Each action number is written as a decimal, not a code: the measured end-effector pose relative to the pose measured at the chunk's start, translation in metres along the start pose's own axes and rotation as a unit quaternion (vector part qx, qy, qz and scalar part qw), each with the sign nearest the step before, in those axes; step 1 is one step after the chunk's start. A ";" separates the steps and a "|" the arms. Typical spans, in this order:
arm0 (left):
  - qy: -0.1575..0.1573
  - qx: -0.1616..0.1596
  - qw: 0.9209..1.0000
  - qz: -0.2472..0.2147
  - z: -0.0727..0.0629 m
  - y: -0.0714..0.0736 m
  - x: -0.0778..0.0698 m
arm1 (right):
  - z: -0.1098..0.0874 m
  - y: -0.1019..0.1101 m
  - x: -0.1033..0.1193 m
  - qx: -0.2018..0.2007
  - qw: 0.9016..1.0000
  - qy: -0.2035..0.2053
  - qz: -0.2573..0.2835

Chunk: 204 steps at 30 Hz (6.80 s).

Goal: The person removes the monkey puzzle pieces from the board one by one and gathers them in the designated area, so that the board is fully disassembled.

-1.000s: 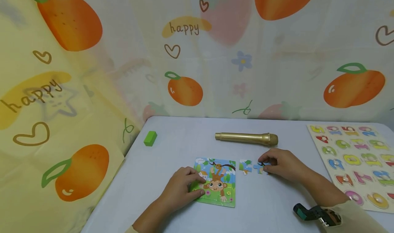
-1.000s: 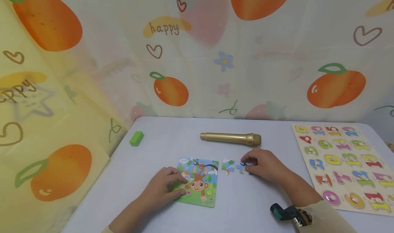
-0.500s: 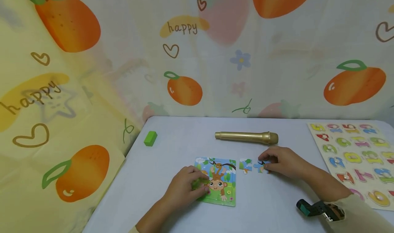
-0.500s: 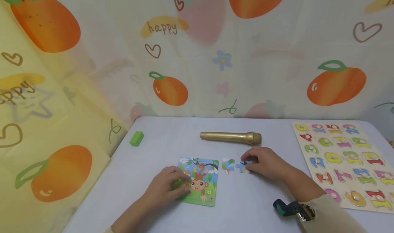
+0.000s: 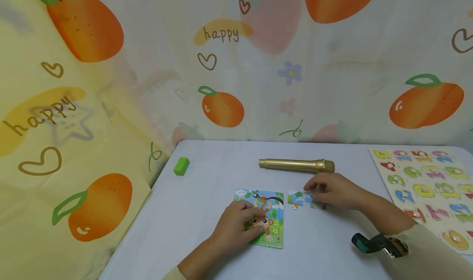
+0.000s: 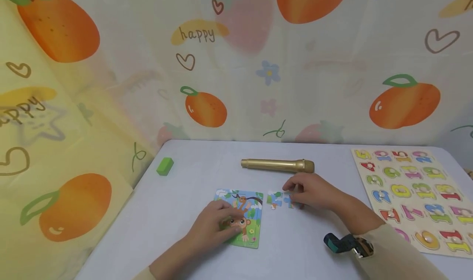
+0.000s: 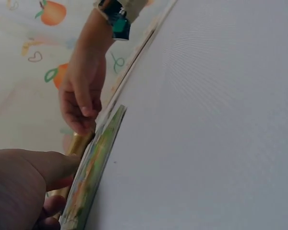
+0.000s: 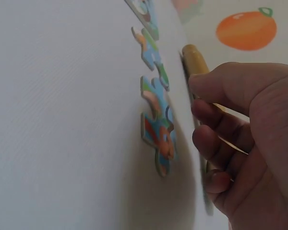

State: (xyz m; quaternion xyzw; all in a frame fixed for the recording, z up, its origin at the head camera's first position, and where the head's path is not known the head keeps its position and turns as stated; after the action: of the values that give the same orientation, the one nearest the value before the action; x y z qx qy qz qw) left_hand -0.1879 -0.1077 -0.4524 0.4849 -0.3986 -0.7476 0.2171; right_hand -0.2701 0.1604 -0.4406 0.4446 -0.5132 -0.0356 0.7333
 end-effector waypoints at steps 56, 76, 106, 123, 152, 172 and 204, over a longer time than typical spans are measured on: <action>0.004 -0.025 1.000 -0.016 -0.001 -0.010 0.007 | 0.081 -0.078 0.052 0.106 0.991 0.074 0.025; 0.012 -0.023 1.000 -0.018 -0.001 -0.009 0.006 | 0.080 -0.082 0.057 0.103 0.991 0.084 -0.016; 0.003 -0.028 1.000 -0.013 0.001 -0.009 0.006 | 0.079 -0.080 0.062 0.079 0.994 0.074 -0.025; 0.007 -0.028 1.000 -0.002 0.002 -0.009 0.005 | 0.072 -0.070 0.062 0.048 0.996 0.080 -0.013; 0.010 -0.027 1.000 -0.006 0.000 -0.010 0.008 | 0.037 -0.032 0.031 -0.010 0.999 0.021 0.036; 0.004 -0.040 0.999 -0.009 0.000 -0.008 0.005 | -0.008 0.002 -0.003 -0.018 0.999 -0.033 0.015; -0.003 -0.035 0.999 -0.005 -0.001 -0.008 0.004 | -0.059 0.026 -0.042 -0.047 0.995 -0.046 -0.073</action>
State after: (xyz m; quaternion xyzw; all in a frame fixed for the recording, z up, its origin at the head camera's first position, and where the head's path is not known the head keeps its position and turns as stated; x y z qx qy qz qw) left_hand -0.1888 -0.1065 -0.4614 0.4770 -0.3706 -0.7635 0.2285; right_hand -0.2541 0.2340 -0.4578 0.4438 -0.5103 -0.1339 0.7243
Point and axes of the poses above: each hand's wrist, its own z-axis towards the middle knuckle, its own y-axis out of the back of the hand, x = y × z, the point moved 8 cm from there along z, towards the middle knuckle, and after that the axes turned 7 degrees about y, right-handed, at the moved point
